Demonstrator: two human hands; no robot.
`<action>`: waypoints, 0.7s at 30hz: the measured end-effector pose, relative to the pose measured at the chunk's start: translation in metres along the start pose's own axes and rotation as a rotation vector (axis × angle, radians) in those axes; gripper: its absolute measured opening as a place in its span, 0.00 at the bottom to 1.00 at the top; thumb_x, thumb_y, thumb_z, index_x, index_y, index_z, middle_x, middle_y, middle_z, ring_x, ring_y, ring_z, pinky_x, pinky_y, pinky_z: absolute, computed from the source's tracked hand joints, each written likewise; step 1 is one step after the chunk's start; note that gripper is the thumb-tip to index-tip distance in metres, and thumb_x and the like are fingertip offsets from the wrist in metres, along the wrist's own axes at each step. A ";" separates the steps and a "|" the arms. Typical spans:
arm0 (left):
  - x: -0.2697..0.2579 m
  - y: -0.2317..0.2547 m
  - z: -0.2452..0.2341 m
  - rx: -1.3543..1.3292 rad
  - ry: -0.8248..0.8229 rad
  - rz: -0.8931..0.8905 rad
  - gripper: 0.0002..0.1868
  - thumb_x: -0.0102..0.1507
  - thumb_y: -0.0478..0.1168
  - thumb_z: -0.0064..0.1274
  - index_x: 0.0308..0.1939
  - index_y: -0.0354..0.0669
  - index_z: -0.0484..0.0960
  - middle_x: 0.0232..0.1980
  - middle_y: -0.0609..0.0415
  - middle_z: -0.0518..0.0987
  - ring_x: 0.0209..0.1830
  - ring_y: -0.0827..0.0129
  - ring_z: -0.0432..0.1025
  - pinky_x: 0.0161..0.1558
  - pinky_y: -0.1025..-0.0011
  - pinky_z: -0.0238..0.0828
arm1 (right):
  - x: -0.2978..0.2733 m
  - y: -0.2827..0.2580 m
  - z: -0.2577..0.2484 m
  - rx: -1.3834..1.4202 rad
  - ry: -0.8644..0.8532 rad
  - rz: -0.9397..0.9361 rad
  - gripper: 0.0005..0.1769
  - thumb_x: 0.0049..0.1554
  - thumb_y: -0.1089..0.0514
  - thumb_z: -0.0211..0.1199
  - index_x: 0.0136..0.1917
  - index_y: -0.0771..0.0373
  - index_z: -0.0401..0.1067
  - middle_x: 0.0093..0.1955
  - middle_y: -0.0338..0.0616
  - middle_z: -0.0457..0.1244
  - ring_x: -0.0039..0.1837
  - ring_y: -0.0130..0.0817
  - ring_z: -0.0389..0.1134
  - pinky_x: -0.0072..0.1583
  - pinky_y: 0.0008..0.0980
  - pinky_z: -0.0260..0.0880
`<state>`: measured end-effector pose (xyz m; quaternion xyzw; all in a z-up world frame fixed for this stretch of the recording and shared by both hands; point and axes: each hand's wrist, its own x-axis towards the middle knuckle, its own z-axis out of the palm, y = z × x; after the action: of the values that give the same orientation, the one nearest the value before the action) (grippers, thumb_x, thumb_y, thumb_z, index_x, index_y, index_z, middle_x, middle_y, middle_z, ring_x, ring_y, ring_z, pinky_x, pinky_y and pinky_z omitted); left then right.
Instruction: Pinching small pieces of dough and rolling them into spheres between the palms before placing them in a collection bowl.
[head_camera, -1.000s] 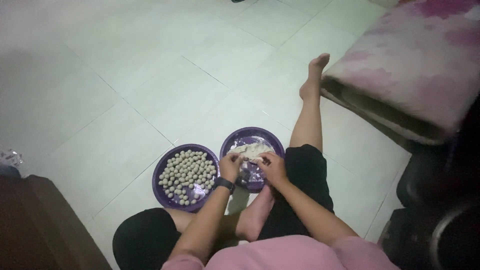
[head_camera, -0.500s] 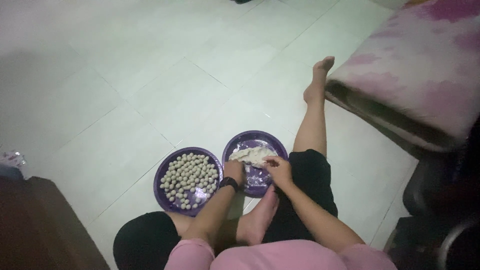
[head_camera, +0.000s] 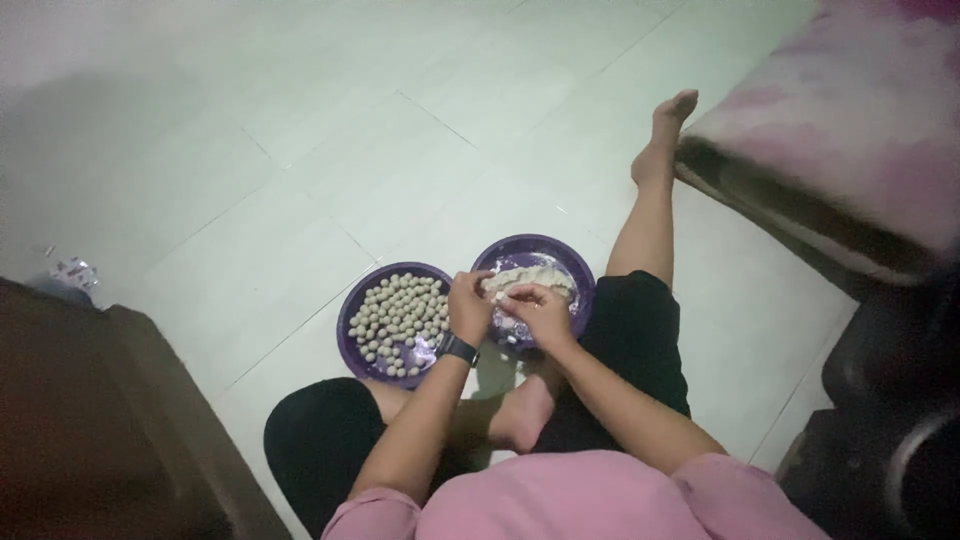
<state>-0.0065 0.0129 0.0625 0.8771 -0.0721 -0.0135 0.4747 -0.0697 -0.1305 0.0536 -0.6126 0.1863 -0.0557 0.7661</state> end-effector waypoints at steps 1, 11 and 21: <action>0.000 0.000 0.001 -0.101 0.034 -0.010 0.14 0.63 0.37 0.56 0.52 0.47 0.84 0.38 0.48 0.78 0.40 0.56 0.77 0.42 0.62 0.75 | 0.001 0.000 0.001 0.012 -0.001 -0.012 0.18 0.47 0.63 0.79 0.50 0.66 0.78 0.44 0.47 0.71 0.43 0.29 0.74 0.47 0.28 0.78; -0.045 0.043 -0.042 -1.203 -0.100 -0.252 0.26 0.74 0.48 0.40 0.70 0.36 0.69 0.65 0.35 0.75 0.68 0.53 0.69 0.62 0.61 0.72 | -0.051 -0.037 0.048 -0.425 -0.165 -0.592 0.07 0.49 0.61 0.75 0.43 0.57 0.82 0.44 0.43 0.71 0.37 0.31 0.68 0.36 0.25 0.66; -0.100 0.113 -0.124 -1.310 -0.035 -0.309 0.29 0.76 0.46 0.22 0.81 0.50 0.43 0.78 0.35 0.58 0.79 0.47 0.51 0.74 0.52 0.53 | -0.070 -0.132 0.098 -0.491 -0.335 -0.667 0.24 0.68 0.51 0.51 0.72 0.64 0.66 0.70 0.58 0.60 0.74 0.57 0.55 0.75 0.52 0.47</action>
<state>-0.1063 0.0687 0.2201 0.4080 0.0697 -0.1367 0.9000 -0.0811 -0.0504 0.2135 -0.8033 -0.1405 -0.1537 0.5580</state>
